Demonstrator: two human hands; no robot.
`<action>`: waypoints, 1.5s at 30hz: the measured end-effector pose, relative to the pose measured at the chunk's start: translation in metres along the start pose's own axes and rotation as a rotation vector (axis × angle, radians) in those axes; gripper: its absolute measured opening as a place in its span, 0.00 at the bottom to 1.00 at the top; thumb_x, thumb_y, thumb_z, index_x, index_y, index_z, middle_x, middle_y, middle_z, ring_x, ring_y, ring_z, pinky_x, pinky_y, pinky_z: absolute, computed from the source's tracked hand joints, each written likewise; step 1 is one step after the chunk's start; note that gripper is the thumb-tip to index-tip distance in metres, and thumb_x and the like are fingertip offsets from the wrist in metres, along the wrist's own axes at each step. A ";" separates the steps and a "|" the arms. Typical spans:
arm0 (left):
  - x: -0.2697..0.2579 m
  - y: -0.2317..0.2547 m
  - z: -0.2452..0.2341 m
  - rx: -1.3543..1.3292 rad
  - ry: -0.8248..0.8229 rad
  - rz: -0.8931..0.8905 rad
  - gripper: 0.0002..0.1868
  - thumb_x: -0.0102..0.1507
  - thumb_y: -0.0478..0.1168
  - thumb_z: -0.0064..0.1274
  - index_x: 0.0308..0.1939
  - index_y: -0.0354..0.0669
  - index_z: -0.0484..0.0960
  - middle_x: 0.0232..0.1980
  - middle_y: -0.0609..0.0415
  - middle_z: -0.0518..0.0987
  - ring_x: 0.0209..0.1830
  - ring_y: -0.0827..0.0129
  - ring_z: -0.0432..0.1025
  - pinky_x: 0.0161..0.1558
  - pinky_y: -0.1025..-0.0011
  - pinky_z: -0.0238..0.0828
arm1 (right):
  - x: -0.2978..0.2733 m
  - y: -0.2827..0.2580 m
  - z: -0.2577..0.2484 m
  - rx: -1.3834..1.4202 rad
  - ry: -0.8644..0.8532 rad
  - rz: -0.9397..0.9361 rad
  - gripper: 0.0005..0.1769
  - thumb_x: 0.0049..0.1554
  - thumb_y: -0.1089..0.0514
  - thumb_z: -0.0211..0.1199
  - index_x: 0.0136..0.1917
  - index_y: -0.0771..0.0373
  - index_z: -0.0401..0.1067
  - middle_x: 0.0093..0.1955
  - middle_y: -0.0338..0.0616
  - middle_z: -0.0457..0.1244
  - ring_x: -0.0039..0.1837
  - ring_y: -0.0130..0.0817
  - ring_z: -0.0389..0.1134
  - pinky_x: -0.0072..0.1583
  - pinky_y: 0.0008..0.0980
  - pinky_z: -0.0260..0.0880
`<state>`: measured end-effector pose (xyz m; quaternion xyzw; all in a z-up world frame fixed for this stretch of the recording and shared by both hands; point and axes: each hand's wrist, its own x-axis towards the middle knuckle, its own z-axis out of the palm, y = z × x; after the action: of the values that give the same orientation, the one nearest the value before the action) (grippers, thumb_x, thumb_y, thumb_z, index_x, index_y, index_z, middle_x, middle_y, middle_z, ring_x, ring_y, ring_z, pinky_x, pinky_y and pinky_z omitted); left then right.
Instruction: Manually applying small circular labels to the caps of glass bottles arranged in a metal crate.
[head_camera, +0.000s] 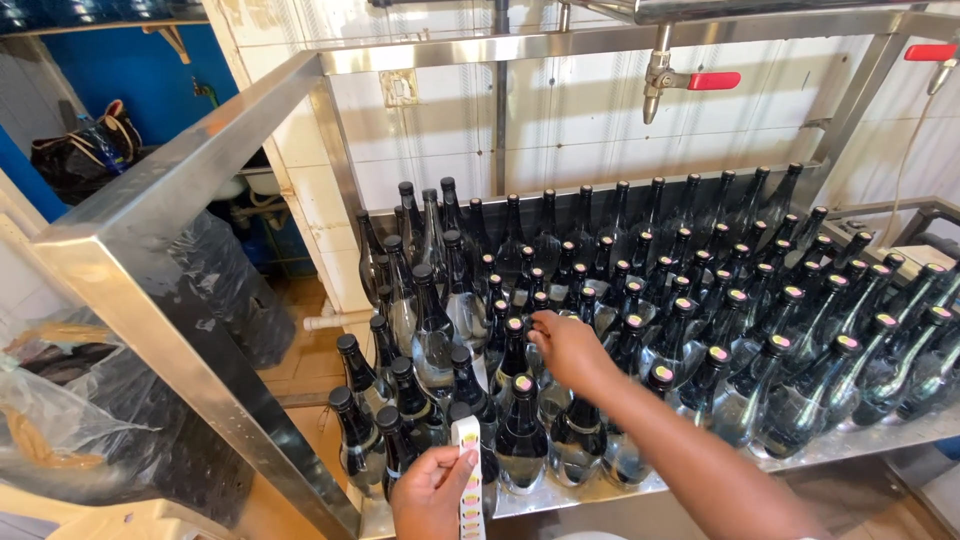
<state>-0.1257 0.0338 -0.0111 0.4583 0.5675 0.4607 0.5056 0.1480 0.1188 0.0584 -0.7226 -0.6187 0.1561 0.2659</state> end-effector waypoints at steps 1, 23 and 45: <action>0.000 0.002 0.001 -0.004 0.005 0.006 0.07 0.62 0.35 0.75 0.39 0.34 1.00 0.32 0.52 0.97 0.32 0.77 0.81 0.38 0.77 0.75 | -0.025 -0.019 -0.004 -0.001 0.003 -0.008 0.29 0.72 0.49 0.55 0.81 0.62 0.65 0.69 0.55 0.73 0.66 0.57 0.76 0.65 0.56 0.79; -0.005 -0.014 -0.022 0.393 -0.054 0.363 0.12 0.66 0.42 0.62 0.47 0.58 0.99 0.36 0.64 0.82 0.30 0.74 0.74 0.33 0.71 0.64 | -0.087 -0.051 0.035 0.674 -0.379 -0.234 0.11 0.67 0.56 0.70 0.51 0.61 0.91 0.37 0.41 0.70 0.36 0.28 0.68 0.38 0.29 0.73; -0.007 0.006 -0.036 0.003 0.069 -0.112 0.11 0.60 0.39 0.75 0.45 0.38 0.99 0.27 0.47 0.91 0.27 0.71 0.78 0.33 0.73 0.71 | -0.071 -0.021 0.111 0.065 0.262 -0.874 0.21 0.61 0.60 0.76 0.68 0.59 0.82 0.72 0.52 0.72 0.78 0.59 0.68 0.74 0.58 0.74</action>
<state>-0.1612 0.0251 -0.0022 0.4104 0.6102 0.4463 0.5100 0.0558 0.0724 -0.0271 -0.3989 -0.8214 -0.0440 0.4054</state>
